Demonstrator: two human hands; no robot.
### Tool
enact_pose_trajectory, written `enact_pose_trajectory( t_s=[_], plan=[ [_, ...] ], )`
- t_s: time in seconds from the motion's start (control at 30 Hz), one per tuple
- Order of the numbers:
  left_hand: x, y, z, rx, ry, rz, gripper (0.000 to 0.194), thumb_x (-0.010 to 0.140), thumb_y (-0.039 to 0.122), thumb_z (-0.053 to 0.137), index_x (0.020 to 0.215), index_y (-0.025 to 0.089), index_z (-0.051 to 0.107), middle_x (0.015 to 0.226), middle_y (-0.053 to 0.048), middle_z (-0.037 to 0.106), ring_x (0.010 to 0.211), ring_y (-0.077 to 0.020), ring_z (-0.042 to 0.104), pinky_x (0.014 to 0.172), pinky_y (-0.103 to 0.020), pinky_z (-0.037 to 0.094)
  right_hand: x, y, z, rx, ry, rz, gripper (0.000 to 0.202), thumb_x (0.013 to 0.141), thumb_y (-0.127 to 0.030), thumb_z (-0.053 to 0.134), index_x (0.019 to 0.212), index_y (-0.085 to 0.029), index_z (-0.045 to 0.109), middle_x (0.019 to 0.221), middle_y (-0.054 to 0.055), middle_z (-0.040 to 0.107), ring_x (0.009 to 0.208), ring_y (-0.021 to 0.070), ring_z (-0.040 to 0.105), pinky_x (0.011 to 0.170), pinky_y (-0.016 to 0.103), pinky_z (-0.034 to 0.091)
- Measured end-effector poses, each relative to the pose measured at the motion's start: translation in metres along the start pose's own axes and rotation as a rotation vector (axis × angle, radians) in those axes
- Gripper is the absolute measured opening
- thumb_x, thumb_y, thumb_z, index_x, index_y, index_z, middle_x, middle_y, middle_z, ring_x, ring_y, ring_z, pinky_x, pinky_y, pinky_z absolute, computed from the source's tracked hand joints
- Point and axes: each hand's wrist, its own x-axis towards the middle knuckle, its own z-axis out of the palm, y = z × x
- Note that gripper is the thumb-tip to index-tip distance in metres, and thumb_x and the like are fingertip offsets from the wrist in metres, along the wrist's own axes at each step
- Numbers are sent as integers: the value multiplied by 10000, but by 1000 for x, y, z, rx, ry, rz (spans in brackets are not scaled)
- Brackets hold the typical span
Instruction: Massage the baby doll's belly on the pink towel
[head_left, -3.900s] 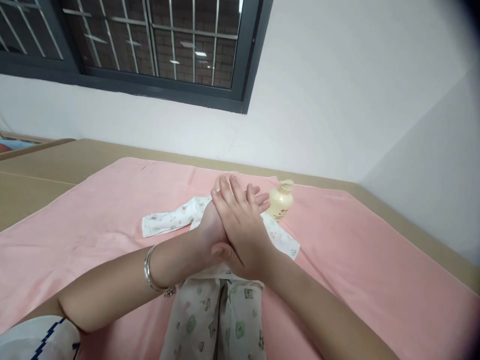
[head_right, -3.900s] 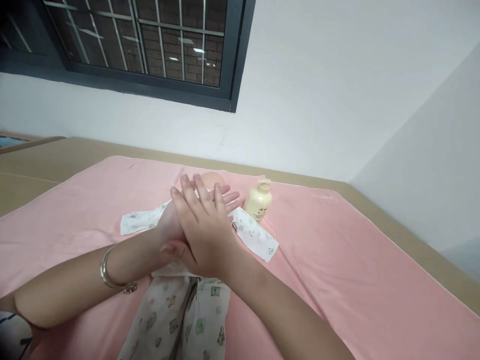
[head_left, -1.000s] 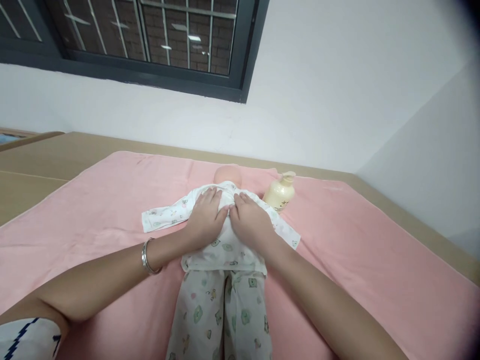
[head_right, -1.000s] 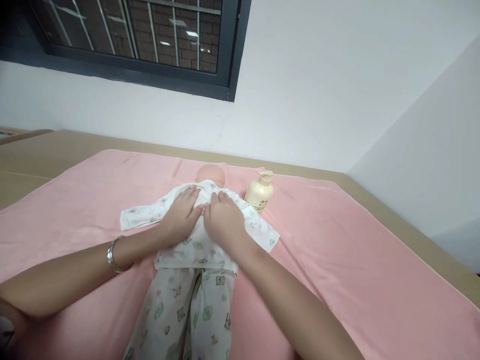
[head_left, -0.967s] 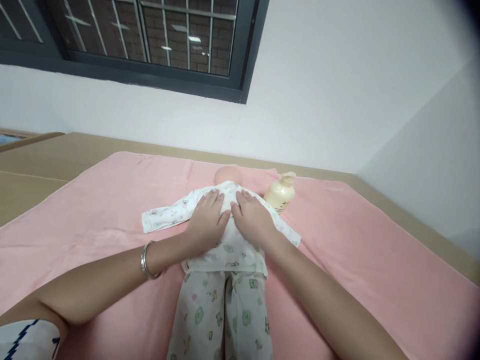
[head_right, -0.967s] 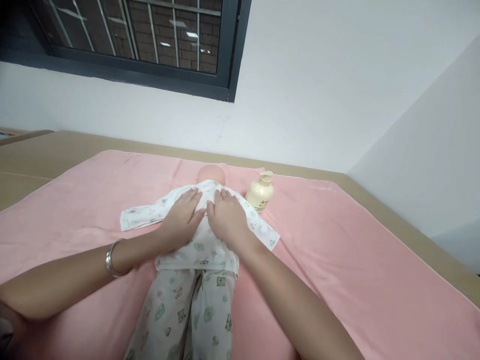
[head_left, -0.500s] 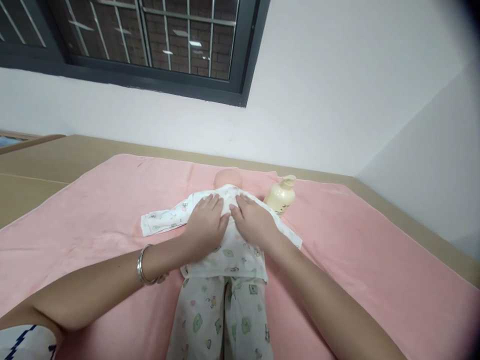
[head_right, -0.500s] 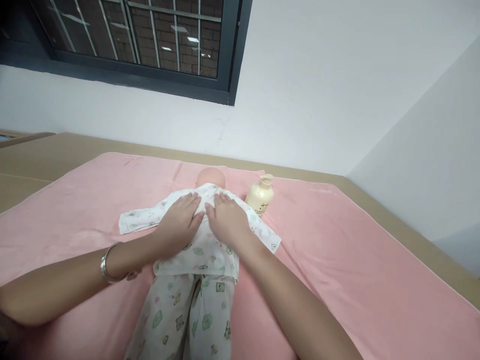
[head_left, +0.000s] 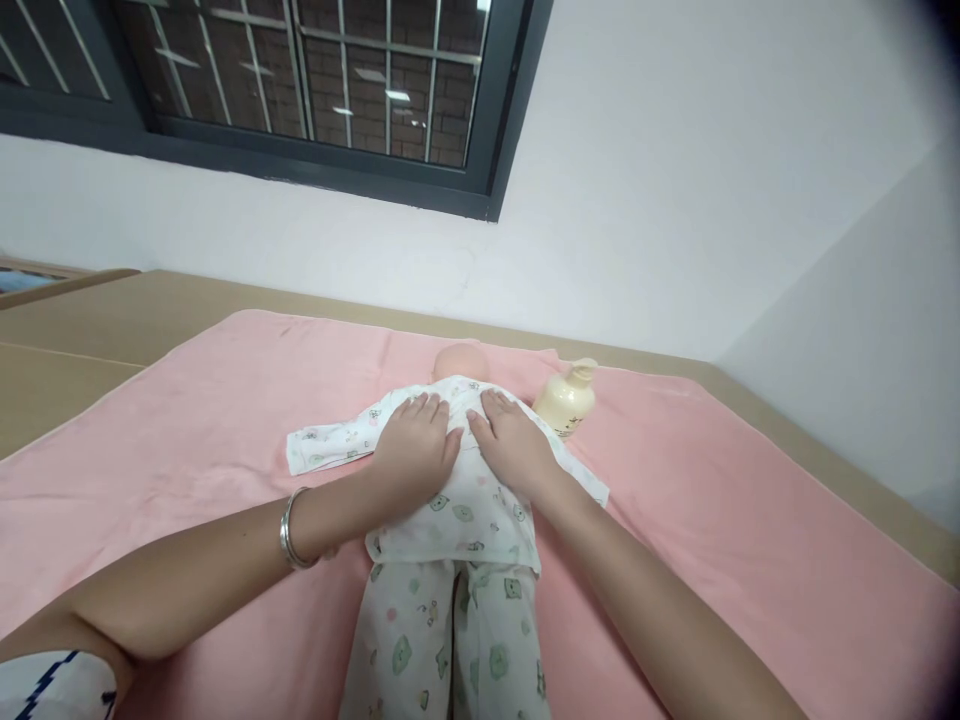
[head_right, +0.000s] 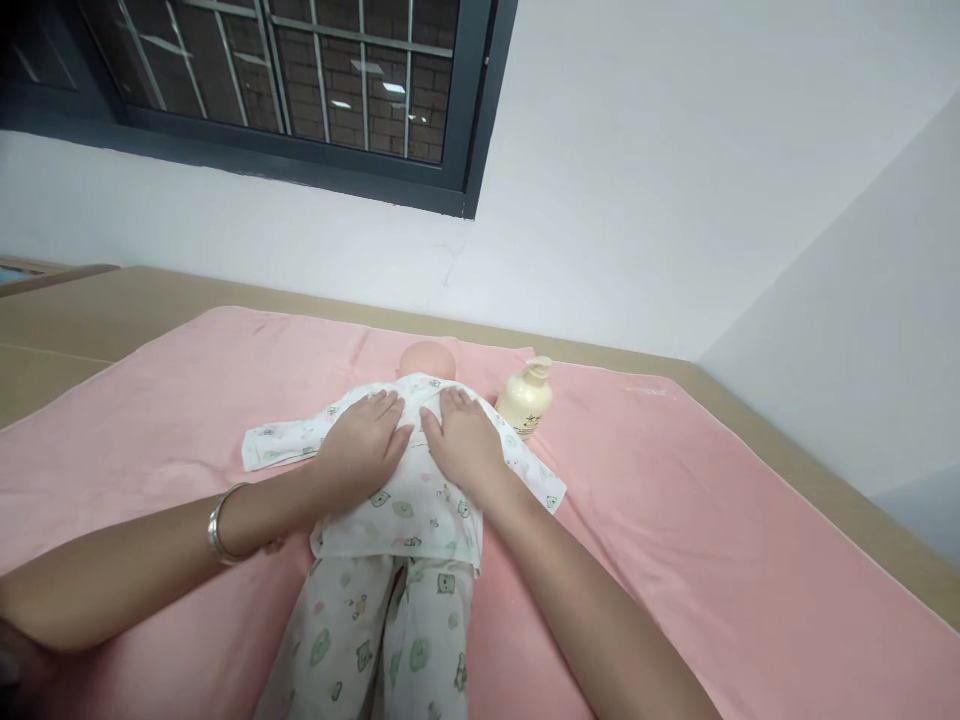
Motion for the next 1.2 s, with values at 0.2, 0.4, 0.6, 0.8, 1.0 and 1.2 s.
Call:
enact_pose_trajectory(
  t_s=[0.2, 0.4, 0.6, 0.8, 1.0, 1.2],
  plan=[
    [-12, 8, 3, 35, 77, 42, 495, 990, 316, 338, 1297, 10, 578, 1338, -215, 619, 1314, -341, 529, 1122, -494, 407, 13, 19, 13, -7, 3, -7, 601, 1030, -405, 251, 1459, -18, 416, 1541, 190, 403, 1462, 295, 323, 1206, 458, 222],
    [11, -9, -7, -91, -101, -77, 528, 1008, 379, 324, 1362, 49, 535, 1449, -184, 536, 1378, -302, 478, 1141, -452, 400, -3, -4, 4, -125, 10, -12, 550, 1028, -337, 265, 1431, -12, 452, 1476, 208, 487, 1398, 308, 423, 1173, 448, 288],
    [12, -7, -8, -17, -74, -65, 488, 1012, 304, 308, 1326, 26, 556, 1373, -199, 599, 1319, -311, 535, 1110, -465, 421, -14, -18, -8, -190, 13, -62, 476, 1021, -274, 268, 1296, -52, 586, 1330, 204, 619, 1289, 293, 542, 1121, 405, 366],
    [-1, 7, -13, 39, -44, 13, 422, 985, 271, 372, 1235, 42, 623, 1301, -194, 650, 1268, -322, 574, 1111, -479, 415, 2, 4, 1, -67, -26, -2, 596, 1033, -402, 257, 1469, -25, 407, 1543, 181, 402, 1456, 290, 340, 1185, 424, 297],
    [19, -12, -13, -29, -136, -77, 455, 1007, 323, 308, 1253, 79, 603, 1334, -174, 632, 1271, -288, 575, 1049, -430, 474, -17, -22, 1, -139, -17, -30, 558, 1018, -304, 247, 1438, -1, 457, 1499, 220, 450, 1434, 313, 378, 1185, 436, 296],
    [-5, 7, -8, 75, 2, 59, 431, 985, 263, 342, 1227, 40, 620, 1281, -207, 655, 1246, -324, 588, 1099, -490, 412, 2, 5, 2, 49, -43, 6, 643, 1019, -460, 289, 1497, -38, 370, 1579, 176, 335, 1485, 280, 281, 1201, 429, 280]
  ],
)
